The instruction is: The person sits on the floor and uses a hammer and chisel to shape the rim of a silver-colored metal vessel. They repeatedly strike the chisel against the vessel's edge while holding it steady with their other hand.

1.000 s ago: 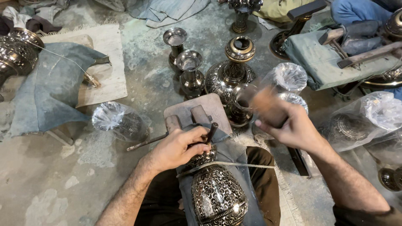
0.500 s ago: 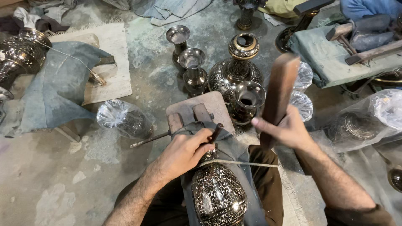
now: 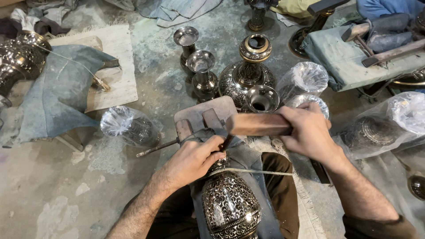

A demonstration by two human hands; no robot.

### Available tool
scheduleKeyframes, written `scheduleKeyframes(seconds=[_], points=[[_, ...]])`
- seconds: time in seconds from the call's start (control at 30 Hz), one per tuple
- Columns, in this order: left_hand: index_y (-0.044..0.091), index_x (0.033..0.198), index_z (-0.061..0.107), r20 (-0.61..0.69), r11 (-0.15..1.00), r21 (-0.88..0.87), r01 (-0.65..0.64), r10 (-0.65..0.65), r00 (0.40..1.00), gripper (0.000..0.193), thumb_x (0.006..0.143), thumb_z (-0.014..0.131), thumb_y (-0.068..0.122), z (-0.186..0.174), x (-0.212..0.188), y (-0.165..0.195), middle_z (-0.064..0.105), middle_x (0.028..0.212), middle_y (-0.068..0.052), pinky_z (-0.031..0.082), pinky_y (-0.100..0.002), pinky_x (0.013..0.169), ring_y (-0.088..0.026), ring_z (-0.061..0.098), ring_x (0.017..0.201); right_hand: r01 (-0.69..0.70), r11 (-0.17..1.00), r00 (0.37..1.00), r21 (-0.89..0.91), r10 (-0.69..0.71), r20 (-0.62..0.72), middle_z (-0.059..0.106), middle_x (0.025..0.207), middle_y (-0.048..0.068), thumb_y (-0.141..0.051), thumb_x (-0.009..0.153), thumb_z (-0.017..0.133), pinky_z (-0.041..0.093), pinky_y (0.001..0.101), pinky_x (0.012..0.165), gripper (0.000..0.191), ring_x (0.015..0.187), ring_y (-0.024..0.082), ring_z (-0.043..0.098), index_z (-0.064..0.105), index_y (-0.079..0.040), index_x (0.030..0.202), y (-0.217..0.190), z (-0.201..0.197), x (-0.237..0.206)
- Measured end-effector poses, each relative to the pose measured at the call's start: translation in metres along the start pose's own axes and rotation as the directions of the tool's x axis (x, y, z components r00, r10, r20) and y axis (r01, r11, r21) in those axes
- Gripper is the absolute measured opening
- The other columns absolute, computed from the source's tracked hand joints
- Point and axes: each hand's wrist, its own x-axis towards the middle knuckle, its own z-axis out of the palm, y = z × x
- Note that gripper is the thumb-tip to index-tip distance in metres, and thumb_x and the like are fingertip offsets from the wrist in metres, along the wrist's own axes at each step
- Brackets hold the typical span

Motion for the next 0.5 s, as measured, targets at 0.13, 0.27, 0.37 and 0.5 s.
scheduleKeyframes(seconds=[0.13, 0.27, 0.37, 0.5], points=[[0.003, 0.122, 0.06, 0.008, 1.0, 0.003, -0.023, 0.023, 1.0, 0.031, 0.098, 0.069, 0.019, -0.0022, 0.002, 0.0001, 0.074, 0.082, -0.017, 0.058, -0.044, 0.062, -0.031, 0.076, 0.071, 0.126, 0.984, 0.989, -0.125, -0.134, -0.06, 0.075, 0.085, 0.007, -0.007, 0.069, 0.082, 0.057, 0.0353, 0.067, 0.034, 0.074, 0.019, 0.074, 0.065, -0.007, 0.099, 0.003, -0.0001, -0.0033], [0.004, 0.122, 0.059, 0.046, 1.0, -0.014, 0.002, -0.001, 0.999, 0.031, 0.097, 0.069, 0.019, -0.0037, 0.003, -0.0007, 0.076, 0.084, -0.017, 0.059, -0.043, 0.065, -0.032, 0.077, 0.075, 0.051, 0.998, 0.999, 0.027, -0.051, -0.012, 0.077, 0.088, 0.004, -0.01, 0.075, 0.081, 0.061, 0.0384, 0.073, 0.036, 0.073, 0.018, 0.076, 0.068, -0.009, 0.108, 0.0034, 0.0044, -0.0065], [0.003, 0.121, 0.058, 0.038, 0.997, -0.044, -0.061, 0.062, 0.997, 0.029, 0.098, 0.068, 0.017, -0.0042, 0.0035, -0.0034, 0.078, 0.089, -0.016, 0.06, -0.041, 0.069, -0.032, 0.078, 0.082, -0.024, 0.977, 1.0, -0.211, 0.021, -0.018, 0.075, 0.076, 0.002, -0.011, 0.071, 0.084, 0.055, 0.0456, 0.076, 0.032, 0.069, 0.019, 0.073, 0.068, -0.01, 0.099, 0.0039, 0.0066, -0.0094], [0.004, 0.121, 0.057, 0.07, 0.997, -0.05, -0.057, 0.061, 0.996, 0.028, 0.099, 0.067, 0.018, -0.0027, 0.0066, -0.0079, 0.079, 0.091, -0.015, 0.062, -0.04, 0.07, -0.029, 0.079, 0.083, -0.087, 0.967, 0.996, -0.24, 0.084, -0.023, 0.073, 0.069, 0.0, -0.011, 0.072, 0.083, 0.053, 0.0453, 0.074, 0.026, 0.064, 0.019, 0.071, 0.068, -0.011, 0.094, 0.0062, 0.0051, -0.01]])
